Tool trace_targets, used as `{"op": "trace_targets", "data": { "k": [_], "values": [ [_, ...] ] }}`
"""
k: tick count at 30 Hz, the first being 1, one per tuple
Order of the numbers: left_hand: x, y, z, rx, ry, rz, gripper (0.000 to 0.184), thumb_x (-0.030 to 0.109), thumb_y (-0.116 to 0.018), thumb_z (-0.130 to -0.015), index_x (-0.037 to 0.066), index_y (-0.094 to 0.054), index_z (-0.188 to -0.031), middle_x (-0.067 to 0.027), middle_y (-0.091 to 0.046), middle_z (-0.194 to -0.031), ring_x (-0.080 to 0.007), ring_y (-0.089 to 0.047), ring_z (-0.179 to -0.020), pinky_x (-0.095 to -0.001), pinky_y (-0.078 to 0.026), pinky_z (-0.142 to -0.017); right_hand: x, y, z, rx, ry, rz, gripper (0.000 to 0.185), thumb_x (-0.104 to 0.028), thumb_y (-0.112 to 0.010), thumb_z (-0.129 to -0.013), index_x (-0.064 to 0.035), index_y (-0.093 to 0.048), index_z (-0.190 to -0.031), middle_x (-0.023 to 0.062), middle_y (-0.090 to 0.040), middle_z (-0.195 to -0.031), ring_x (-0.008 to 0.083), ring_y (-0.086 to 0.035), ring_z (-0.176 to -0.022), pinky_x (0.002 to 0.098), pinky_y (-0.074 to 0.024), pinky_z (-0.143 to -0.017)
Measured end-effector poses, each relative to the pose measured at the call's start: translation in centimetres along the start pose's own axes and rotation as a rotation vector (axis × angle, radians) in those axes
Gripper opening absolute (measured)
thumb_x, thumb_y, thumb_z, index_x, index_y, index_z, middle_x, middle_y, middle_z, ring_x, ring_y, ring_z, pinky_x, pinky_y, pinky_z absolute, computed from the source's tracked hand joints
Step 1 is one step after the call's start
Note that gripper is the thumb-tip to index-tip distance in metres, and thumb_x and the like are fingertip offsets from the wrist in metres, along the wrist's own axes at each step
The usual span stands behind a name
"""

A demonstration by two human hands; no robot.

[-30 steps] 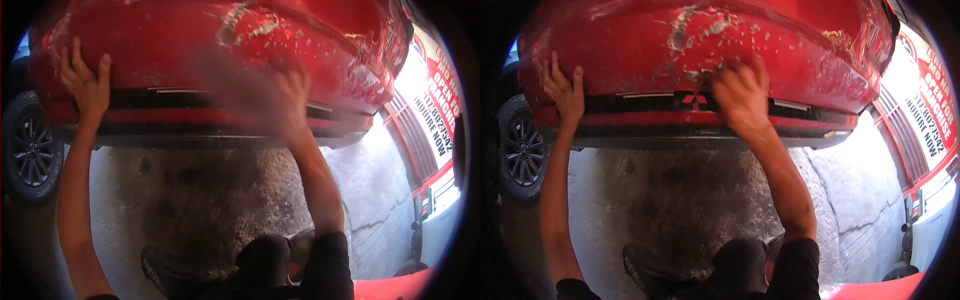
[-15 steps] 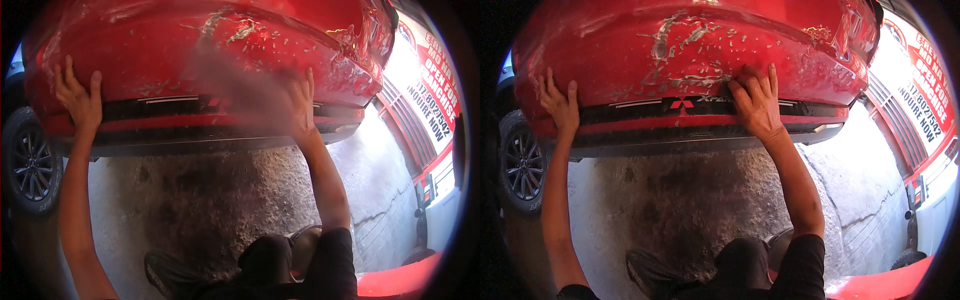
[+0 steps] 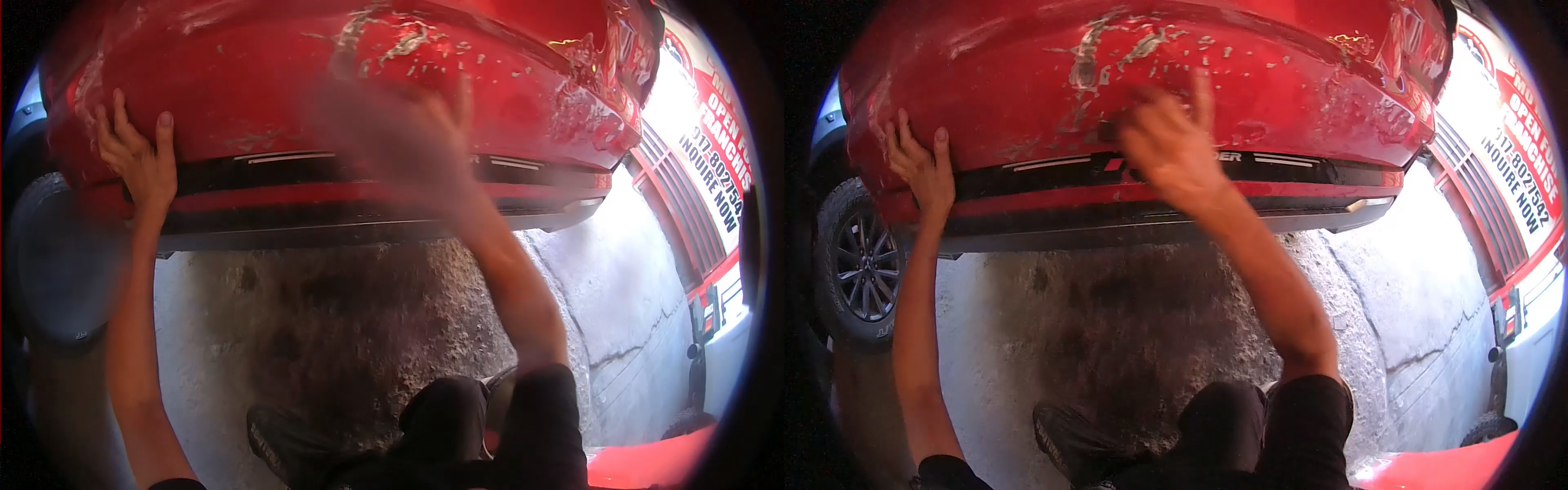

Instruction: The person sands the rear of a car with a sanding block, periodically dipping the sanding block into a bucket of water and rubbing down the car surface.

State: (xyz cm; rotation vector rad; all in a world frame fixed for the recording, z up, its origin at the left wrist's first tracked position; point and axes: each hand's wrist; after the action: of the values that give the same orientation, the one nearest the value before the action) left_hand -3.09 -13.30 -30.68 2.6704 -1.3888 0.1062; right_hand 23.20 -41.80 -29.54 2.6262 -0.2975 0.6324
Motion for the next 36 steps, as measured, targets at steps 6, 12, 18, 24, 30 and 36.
{"op": "trace_targets", "data": {
  "k": [6,12,18,24,30,36],
  "values": [
    [-0.6,-0.1,0.0,0.006,-0.034,-0.001,0.078,0.056,-0.054,-0.102,0.014,-0.028,-0.163,-0.0250,-0.016,-0.166,-0.0451,-0.014,-0.152,-0.0563,-0.012,-0.124,2.4,2.5,2.1,-0.016,-0.101,0.101,0.027,-0.016,-0.068,-0.077,-0.0108,-0.069,-0.103,0.0024,-0.064,-0.112,0.0234,-0.055,-0.130,0.0763,-0.0133,-0.117],
    [0.2,0.1,-0.1,-0.014,0.020,0.000,0.078,0.055,-0.054,-0.102,0.014,-0.028,-0.163,-0.0263,-0.016,-0.165,-0.0460,-0.015,-0.151,-0.0566,-0.013,-0.123,-1.2,0.0,-1.4,-0.057,-0.021,-0.042,0.027,-0.018,-0.066,-0.078,-0.0106,-0.071,-0.104,0.0032,-0.066,-0.113,0.0232,-0.059,-0.124,0.0757,-0.0116,-0.118],
    [0.1,0.1,0.1,-0.003,0.021,0.012,0.077,0.055,-0.054,-0.102,0.015,-0.028,-0.163,-0.0271,-0.017,-0.165,-0.0463,-0.015,-0.151,-0.0562,-0.012,-0.123,0.2,1.3,0.6,-0.057,-0.056,0.036,0.024,-0.017,-0.067,-0.078,-0.0121,-0.071,-0.100,0.0024,-0.066,-0.109,0.0234,-0.060,-0.123,0.0758,-0.0105,-0.118],
    [-0.3,0.3,0.0,0.021,-0.053,0.021,0.076,0.054,-0.054,-0.102,0.015,-0.029,-0.163,-0.0279,-0.018,-0.164,-0.0448,-0.016,-0.152,-0.0558,-0.013,-0.123,0.2,1.2,0.1,-0.104,-0.033,0.015,0.025,-0.017,-0.067,-0.078,-0.0135,-0.072,-0.103,0.0019,-0.065,-0.108,0.0232,-0.059,-0.121,0.0730,-0.0108,-0.120],
    [-0.2,0.0,-0.1,0.027,-0.035,0.023,0.076,0.054,-0.055,-0.102,0.016,-0.030,-0.162,-0.0271,-0.016,-0.165,-0.0450,-0.015,-0.152,-0.0559,-0.013,-0.123,-1.6,-1.1,-1.5,-0.082,0.060,-0.042,0.019,-0.017,-0.065,-0.075,-0.0142,-0.068,-0.094,0.0030,-0.056,-0.096,0.0237,-0.057,-0.108,0.0740,-0.0142,-0.119],
    [-0.3,0.1,-0.1,0.041,-0.055,0.037,0.077,0.055,-0.056,-0.101,0.016,-0.031,-0.162,-0.0274,-0.016,-0.164,-0.0467,-0.017,-0.150,-0.0575,-0.015,-0.123,2.0,2.4,2.0,0.014,-0.086,0.083,0.028,-0.019,-0.068,-0.082,-0.0190,-0.074,-0.109,-0.0013,-0.068,-0.109,0.0228,-0.060,-0.121,0.0685,-0.0158,-0.119]
  ]
}}
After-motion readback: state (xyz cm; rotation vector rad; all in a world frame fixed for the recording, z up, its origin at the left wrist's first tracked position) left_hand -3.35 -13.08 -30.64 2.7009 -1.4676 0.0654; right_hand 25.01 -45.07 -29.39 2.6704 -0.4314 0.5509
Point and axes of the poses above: each hand's wrist, its own z-axis away from the middle knuckle, its own y-axis out of the back of the hand, x = y × z
